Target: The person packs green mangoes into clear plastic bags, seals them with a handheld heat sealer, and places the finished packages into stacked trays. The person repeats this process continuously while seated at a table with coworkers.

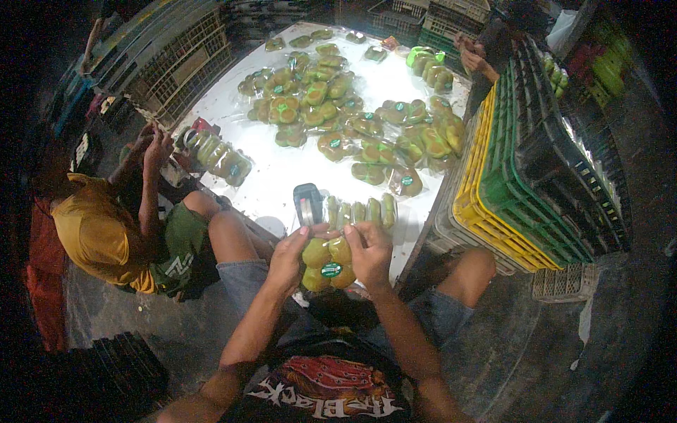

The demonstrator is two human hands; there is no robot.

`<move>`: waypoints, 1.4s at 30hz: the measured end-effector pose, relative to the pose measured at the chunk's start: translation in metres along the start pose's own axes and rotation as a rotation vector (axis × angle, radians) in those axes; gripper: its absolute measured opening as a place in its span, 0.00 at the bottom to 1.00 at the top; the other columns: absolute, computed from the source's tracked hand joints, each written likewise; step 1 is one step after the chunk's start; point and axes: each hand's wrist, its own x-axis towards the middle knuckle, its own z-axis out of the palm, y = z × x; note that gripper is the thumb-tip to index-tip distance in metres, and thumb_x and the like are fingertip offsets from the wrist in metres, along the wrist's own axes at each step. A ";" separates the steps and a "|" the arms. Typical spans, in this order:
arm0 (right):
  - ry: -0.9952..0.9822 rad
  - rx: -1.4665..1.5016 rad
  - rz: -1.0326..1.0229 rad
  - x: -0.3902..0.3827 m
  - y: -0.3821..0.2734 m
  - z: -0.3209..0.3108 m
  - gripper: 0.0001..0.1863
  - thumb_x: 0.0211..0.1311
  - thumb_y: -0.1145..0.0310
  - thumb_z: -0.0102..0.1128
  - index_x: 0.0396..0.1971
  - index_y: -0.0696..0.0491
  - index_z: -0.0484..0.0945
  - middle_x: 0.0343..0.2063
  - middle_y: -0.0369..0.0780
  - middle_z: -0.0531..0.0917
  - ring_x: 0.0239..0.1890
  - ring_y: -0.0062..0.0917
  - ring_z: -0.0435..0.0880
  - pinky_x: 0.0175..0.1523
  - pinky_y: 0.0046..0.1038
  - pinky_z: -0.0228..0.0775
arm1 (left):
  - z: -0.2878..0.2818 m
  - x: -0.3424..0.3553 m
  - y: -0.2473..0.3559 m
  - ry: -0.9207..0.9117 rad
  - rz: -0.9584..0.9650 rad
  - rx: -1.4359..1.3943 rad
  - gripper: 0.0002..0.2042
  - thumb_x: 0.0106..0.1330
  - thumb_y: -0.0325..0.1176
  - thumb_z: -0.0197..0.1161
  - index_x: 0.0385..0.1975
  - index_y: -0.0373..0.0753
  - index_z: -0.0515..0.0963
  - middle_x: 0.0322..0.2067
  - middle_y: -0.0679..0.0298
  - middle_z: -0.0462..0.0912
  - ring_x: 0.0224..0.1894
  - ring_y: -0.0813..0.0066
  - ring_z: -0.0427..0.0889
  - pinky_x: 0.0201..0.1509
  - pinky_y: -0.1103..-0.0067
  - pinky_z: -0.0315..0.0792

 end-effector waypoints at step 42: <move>-0.207 0.255 0.236 -0.055 -0.004 0.041 0.11 0.68 0.63 0.62 0.32 0.56 0.76 0.28 0.36 0.79 0.30 0.23 0.75 0.40 0.26 0.69 | -0.022 -0.008 -0.042 0.334 0.297 0.798 0.10 0.67 0.33 0.61 0.30 0.31 0.75 0.34 0.61 0.74 0.42 0.70 0.74 0.48 0.74 0.68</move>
